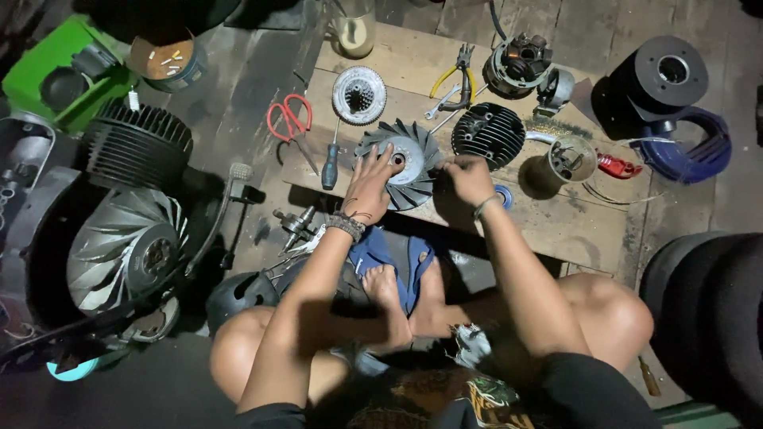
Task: Inspecting a motorcycle flywheel assembly by rotating it by hand to check for defects or damage.
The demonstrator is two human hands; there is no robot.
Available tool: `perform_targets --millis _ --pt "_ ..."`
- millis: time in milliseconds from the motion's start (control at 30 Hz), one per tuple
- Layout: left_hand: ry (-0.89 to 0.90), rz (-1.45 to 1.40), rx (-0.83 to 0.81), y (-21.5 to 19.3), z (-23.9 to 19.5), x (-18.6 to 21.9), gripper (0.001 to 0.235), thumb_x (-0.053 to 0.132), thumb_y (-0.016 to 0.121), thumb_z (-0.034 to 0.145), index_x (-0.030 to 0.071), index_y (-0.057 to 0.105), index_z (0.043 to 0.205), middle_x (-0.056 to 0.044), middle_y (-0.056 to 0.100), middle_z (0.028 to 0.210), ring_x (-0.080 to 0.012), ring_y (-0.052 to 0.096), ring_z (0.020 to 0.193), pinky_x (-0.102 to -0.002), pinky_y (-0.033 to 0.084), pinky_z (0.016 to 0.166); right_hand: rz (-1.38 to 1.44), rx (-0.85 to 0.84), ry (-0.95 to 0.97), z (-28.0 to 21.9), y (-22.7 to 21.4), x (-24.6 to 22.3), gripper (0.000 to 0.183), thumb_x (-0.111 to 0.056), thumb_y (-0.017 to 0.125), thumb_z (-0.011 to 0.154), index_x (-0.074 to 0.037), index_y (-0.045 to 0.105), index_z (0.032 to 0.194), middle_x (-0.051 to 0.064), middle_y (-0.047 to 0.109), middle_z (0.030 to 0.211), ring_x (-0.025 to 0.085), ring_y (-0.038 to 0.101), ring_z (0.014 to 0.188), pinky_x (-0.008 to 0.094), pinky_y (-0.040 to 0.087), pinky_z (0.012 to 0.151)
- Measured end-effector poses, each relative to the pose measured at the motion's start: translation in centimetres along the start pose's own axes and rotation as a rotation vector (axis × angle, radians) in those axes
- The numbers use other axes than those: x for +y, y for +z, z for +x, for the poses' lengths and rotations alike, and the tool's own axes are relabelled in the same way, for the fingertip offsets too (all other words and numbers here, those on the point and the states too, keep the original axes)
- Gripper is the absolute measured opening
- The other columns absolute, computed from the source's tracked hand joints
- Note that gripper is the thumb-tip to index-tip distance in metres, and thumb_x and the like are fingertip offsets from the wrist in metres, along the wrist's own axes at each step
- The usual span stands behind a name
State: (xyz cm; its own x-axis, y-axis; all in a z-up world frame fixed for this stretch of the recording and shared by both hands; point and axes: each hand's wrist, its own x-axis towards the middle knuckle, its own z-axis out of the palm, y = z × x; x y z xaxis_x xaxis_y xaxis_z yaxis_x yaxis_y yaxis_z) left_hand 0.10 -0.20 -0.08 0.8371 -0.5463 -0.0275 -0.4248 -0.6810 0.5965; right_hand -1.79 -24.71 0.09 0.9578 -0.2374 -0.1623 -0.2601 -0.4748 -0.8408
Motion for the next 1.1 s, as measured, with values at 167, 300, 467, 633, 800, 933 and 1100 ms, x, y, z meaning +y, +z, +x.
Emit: perform_targets --millis 167,300,467,633,800,933,1100 --pt "-0.006 -0.017 -0.006 -0.2 -0.2 0.2 0.071 -0.003 0.059 0.083 0.023 0.051 0.148 -0.004 0.015 0.173 -0.0352 0.006 0.158 -0.056 0.004 0.127 0.040 -0.139 0.098 2.1 -2.1 -1.3 0.026 -0.022 0.074 0.087 -0.003 0.079 0.105 0.017 0.076 0.098 0.030 0.070 0.100 0.045 0.052 0.091" --pt "-0.011 -0.022 -0.004 -0.9 -0.3 0.9 0.070 -0.004 0.057 0.083 0.021 0.052 0.148 -0.006 0.016 0.173 -0.0362 0.007 0.158 -0.056 0.006 0.127 0.026 -0.182 0.202 2.9 -2.5 -2.1 0.037 -0.031 0.081 0.084 -0.001 0.078 0.104 0.018 0.077 0.095 0.032 0.074 0.098 0.045 0.055 0.084" --pt "0.003 -0.048 -0.002 -0.9 0.0 0.5 0.070 -0.007 0.055 0.083 0.022 0.053 0.147 -0.006 0.018 0.172 -0.0365 0.008 0.158 -0.057 0.005 0.127 0.005 -0.255 0.130 5.3 -1.7 0.7 0.025 -0.023 0.076 0.085 -0.005 0.079 0.102 0.017 0.076 0.101 0.032 0.071 0.103 0.044 0.052 0.091" --pt "0.028 -0.011 -0.001 -0.3 0.6 -0.3 0.068 -0.006 0.059 0.081 0.023 0.053 0.143 -0.004 0.020 0.172 -0.0352 0.010 0.158 -0.059 0.006 0.127 -0.011 -0.231 -0.054 2.4 -0.6 1.5 0.023 -0.019 0.072 0.092 -0.002 0.078 0.106 0.020 0.076 0.103 0.031 0.069 0.102 0.045 0.052 0.088" --pt "0.035 0.057 0.018 0.4 0.7 -0.8 0.065 -0.004 0.060 0.081 0.023 0.054 0.141 -0.003 0.022 0.171 -0.0353 0.014 0.157 -0.061 0.012 0.126 -0.837 0.007 -0.493 -3.4 2.8 1.0 0.030 -0.015 0.079 0.072 -0.013 0.073 0.100 0.007 0.072 0.100 0.029 0.062 0.107 0.046 0.050 0.087" --pt "0.013 0.010 0.026 0.4 0.6 -0.5 0.063 -0.004 0.058 0.085 0.023 0.055 0.142 -0.003 0.022 0.171 -0.0355 0.012 0.158 -0.059 0.009 0.127 -0.844 0.238 -0.719 -6.3 4.0 0.2 0.032 -0.015 0.071 0.084 -0.016 0.072 0.116 0.006 0.065 0.100 0.028 0.057 0.101 0.044 0.044 0.081" --pt "-0.003 0.012 0.028 0.7 0.3 -0.3 0.064 -0.001 0.059 0.085 0.023 0.054 0.145 -0.005 0.021 0.172 -0.0384 0.012 0.157 -0.062 0.010 0.125 -0.552 0.397 -0.763 -6.6 4.5 3.2 0.034 -0.016 0.066 0.096 -0.017 0.072 0.129 0.003 0.069 0.119 0.028 0.058 0.115 0.043 0.040 0.095"
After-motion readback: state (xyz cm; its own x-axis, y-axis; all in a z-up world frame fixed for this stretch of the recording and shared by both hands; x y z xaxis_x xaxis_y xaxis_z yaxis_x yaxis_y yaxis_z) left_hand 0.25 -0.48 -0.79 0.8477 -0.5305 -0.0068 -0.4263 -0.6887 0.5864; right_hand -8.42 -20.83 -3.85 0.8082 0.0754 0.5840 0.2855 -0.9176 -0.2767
